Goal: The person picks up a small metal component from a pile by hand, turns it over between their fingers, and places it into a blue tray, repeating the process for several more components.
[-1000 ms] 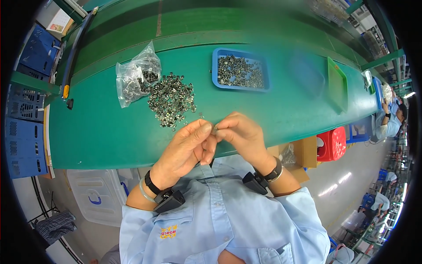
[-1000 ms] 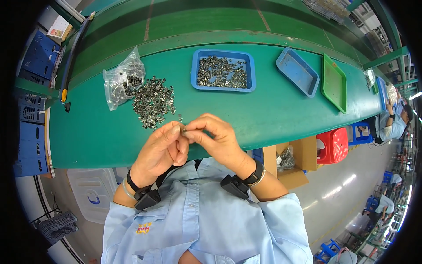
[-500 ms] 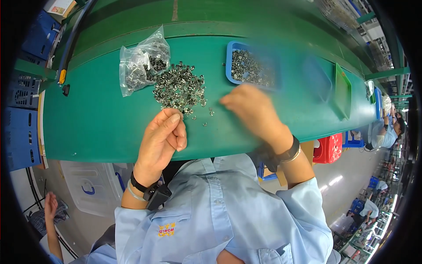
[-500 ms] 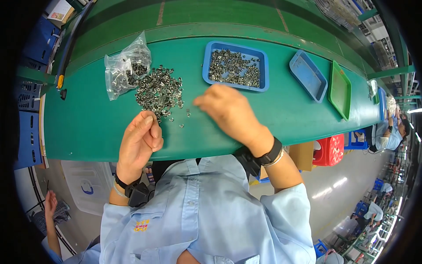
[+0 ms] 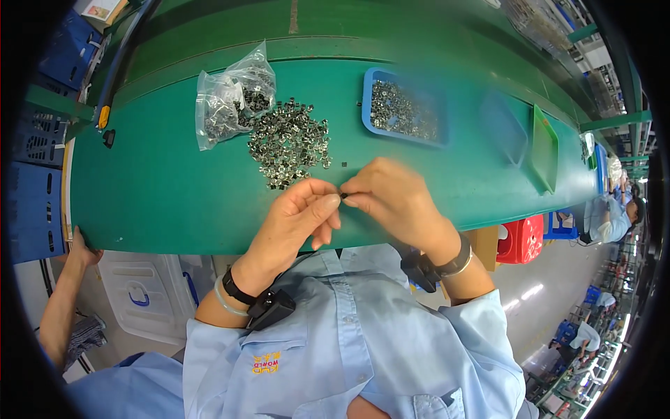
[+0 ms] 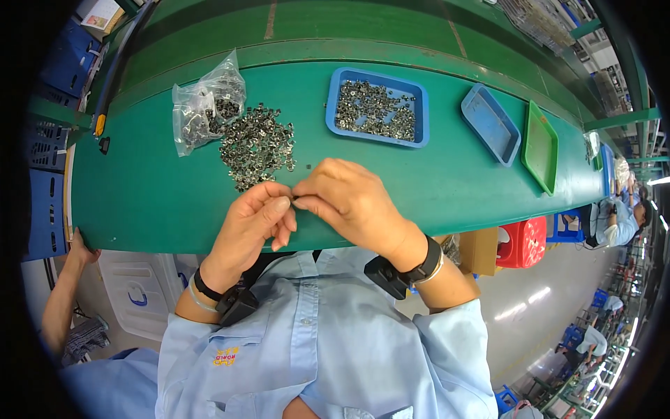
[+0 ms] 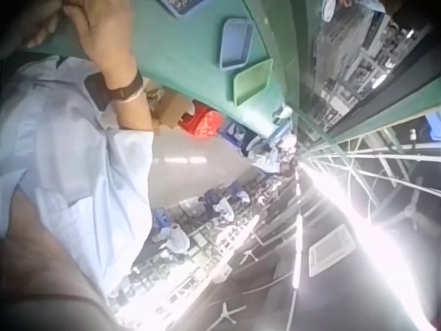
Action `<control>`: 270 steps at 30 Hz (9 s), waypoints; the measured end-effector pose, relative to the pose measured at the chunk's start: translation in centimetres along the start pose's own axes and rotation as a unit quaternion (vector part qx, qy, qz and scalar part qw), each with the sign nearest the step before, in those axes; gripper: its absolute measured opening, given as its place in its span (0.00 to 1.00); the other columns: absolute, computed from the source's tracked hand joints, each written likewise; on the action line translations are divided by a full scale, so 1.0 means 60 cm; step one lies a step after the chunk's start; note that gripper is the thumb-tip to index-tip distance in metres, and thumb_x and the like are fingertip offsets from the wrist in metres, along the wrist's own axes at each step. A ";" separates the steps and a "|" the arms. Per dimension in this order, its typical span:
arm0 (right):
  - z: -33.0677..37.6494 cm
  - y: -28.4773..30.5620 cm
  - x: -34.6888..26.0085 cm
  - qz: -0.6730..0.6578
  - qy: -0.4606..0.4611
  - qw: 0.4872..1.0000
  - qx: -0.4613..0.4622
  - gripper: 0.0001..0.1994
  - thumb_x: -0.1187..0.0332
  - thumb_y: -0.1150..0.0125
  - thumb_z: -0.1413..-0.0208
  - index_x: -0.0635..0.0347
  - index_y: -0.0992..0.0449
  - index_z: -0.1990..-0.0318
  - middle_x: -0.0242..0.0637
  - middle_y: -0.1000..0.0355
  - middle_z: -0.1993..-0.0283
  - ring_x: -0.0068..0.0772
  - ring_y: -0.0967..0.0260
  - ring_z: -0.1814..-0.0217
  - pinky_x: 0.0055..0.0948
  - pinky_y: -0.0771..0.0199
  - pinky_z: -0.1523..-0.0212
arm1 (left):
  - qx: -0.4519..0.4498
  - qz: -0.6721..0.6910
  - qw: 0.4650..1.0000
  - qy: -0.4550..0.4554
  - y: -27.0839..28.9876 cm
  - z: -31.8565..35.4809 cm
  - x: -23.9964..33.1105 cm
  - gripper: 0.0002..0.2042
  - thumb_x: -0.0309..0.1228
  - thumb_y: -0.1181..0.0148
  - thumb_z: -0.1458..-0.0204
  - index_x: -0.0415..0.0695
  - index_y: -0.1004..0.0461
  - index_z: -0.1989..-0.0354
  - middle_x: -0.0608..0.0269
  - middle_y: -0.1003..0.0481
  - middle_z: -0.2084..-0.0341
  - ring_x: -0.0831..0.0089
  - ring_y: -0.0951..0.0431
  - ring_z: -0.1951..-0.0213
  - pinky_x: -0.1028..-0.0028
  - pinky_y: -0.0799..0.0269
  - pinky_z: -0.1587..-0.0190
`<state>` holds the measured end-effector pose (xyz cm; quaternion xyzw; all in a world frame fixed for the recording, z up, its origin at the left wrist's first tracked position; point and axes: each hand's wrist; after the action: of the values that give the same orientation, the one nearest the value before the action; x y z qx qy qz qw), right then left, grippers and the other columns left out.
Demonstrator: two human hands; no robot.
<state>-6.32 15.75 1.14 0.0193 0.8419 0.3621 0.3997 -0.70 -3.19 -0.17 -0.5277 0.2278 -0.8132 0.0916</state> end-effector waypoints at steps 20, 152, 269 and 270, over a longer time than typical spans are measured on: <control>0.023 -0.013 -0.040 -0.017 -0.015 0.992 0.125 0.08 0.79 0.36 0.56 0.62 0.25 0.66 0.37 0.29 0.69 0.35 0.30 0.68 0.29 0.30 0.69 | -0.020 0.080 0.997 -0.006 -0.029 0.009 0.000 0.06 0.32 0.50 0.40 0.43 0.33 0.60 0.65 0.28 0.78 0.81 0.29 0.80 0.83 0.37 0.81; 0.031 0.018 -0.085 -0.010 -0.079 0.997 0.010 0.09 0.79 0.37 0.57 0.62 0.26 0.65 0.38 0.31 0.69 0.36 0.32 0.69 0.30 0.32 0.69 | -0.082 0.080 0.993 0.021 -0.013 0.011 -0.028 0.12 0.36 0.46 0.42 0.39 0.29 0.63 0.63 0.26 0.73 0.81 0.28 0.77 0.82 0.33 0.76; -0.013 0.077 0.042 0.116 -0.039 0.965 0.232 0.06 0.76 0.37 0.53 0.61 0.25 0.66 0.38 0.28 0.68 0.39 0.30 0.65 0.31 0.29 0.64 | 0.023 0.108 0.990 -0.083 -0.009 0.012 0.025 0.07 0.32 0.51 0.39 0.42 0.33 0.58 0.64 0.30 0.80 0.78 0.33 0.82 0.80 0.37 0.80; -0.022 0.081 0.052 0.137 -0.053 0.959 0.244 0.04 0.77 0.39 0.53 0.61 0.25 0.68 0.38 0.30 0.69 0.40 0.30 0.67 0.31 0.30 0.68 | 0.036 0.112 0.988 -0.098 0.007 0.016 0.027 0.07 0.32 0.52 0.39 0.42 0.33 0.59 0.64 0.30 0.80 0.78 0.33 0.82 0.80 0.37 0.80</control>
<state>-10.59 19.53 2.67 0.2508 0.8713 0.1958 0.3737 -0.56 -4.43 1.26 -0.5728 0.2460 -0.7495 0.2227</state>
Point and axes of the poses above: each hand's wrist, its own z-axis away from the middle knuckle, its own y-axis out of the back of the hand, x = y × z
